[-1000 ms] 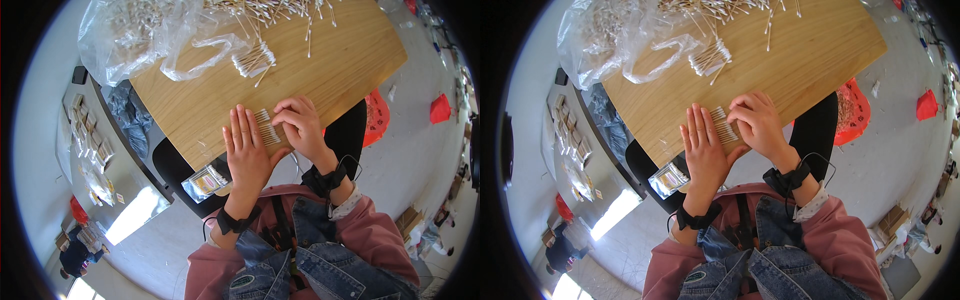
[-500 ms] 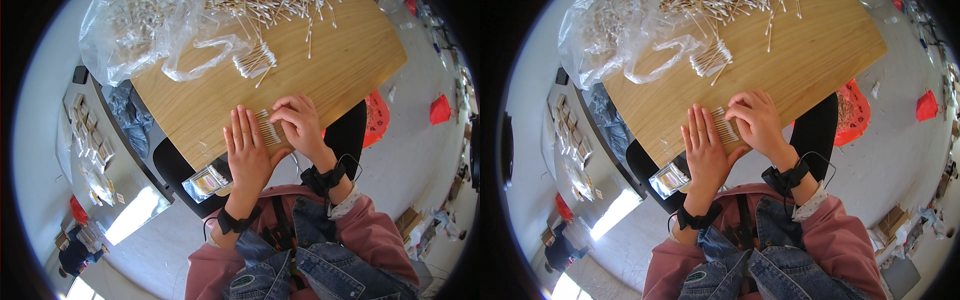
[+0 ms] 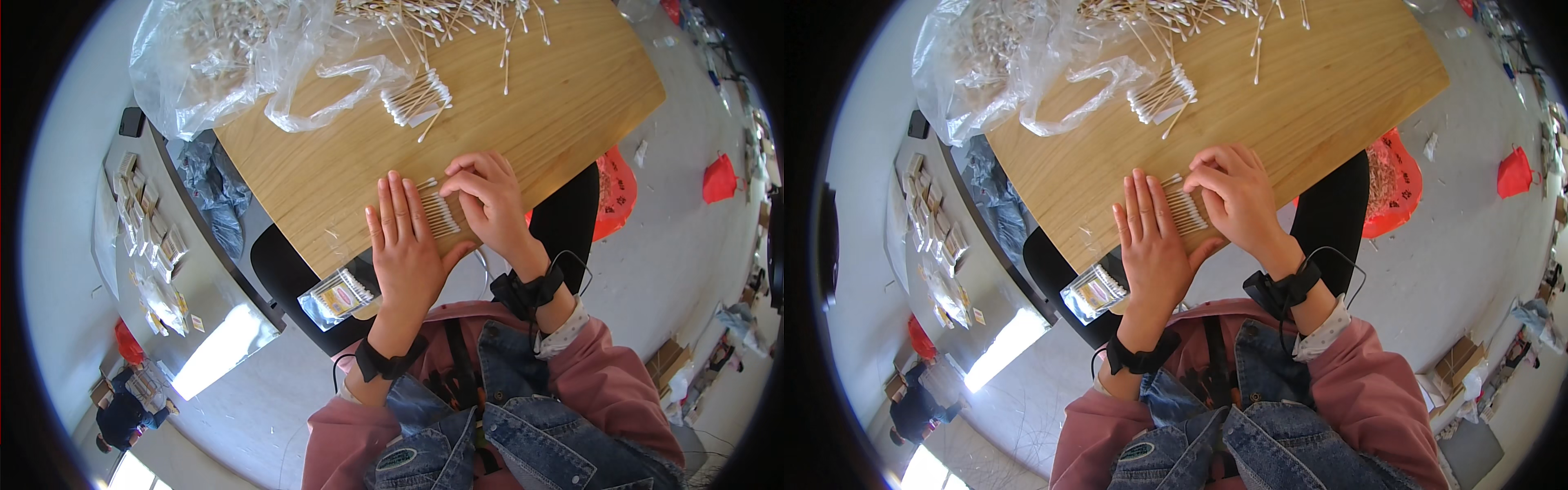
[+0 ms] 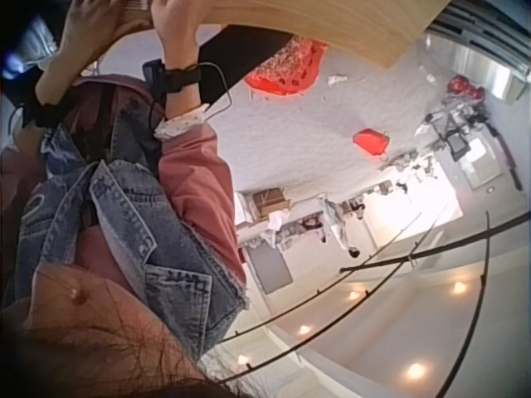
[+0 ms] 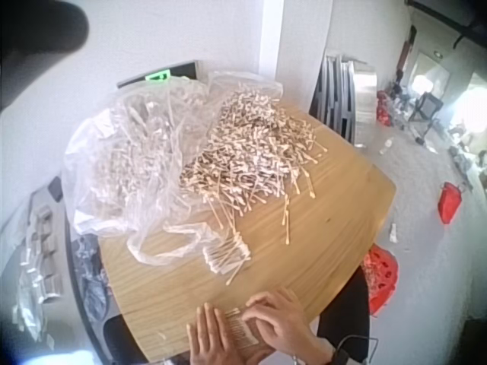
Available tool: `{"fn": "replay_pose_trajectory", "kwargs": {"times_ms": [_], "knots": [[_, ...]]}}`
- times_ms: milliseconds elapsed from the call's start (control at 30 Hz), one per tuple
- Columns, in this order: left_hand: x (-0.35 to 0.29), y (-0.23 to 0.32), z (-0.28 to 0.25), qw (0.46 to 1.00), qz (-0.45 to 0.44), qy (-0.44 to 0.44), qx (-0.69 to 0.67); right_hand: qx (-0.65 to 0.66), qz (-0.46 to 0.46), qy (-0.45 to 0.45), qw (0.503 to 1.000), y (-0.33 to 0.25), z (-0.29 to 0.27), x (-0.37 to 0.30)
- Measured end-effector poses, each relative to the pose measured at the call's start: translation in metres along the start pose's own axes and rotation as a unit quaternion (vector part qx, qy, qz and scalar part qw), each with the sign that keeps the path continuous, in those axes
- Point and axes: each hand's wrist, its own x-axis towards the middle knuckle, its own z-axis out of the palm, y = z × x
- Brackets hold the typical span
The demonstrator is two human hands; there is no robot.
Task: Manually align and pack cotton swabs into a small plastic container.
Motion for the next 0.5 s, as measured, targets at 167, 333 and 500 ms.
{"fn": "replay_pose_trajectory", "kwargs": {"times_ms": [167, 333, 500], "knots": [[0.0, 0.0, 0.0, 1.0, 0.001, -0.002, 0.0, 0.008, 0.002, 0.008, 1.0, 0.002, 0.001, 0.005], [0.0, -0.001, 0.0, 1.0, 0.001, -0.012, 0.009, 0.024, 0.006, 0.008, 1.0, -0.001, 0.002, 0.015], [0.0, 0.0, 0.001, 1.0, 0.002, -0.012, 0.005, 0.01, -0.021, -0.027, 0.999, 0.005, 0.003, 0.022]]}}
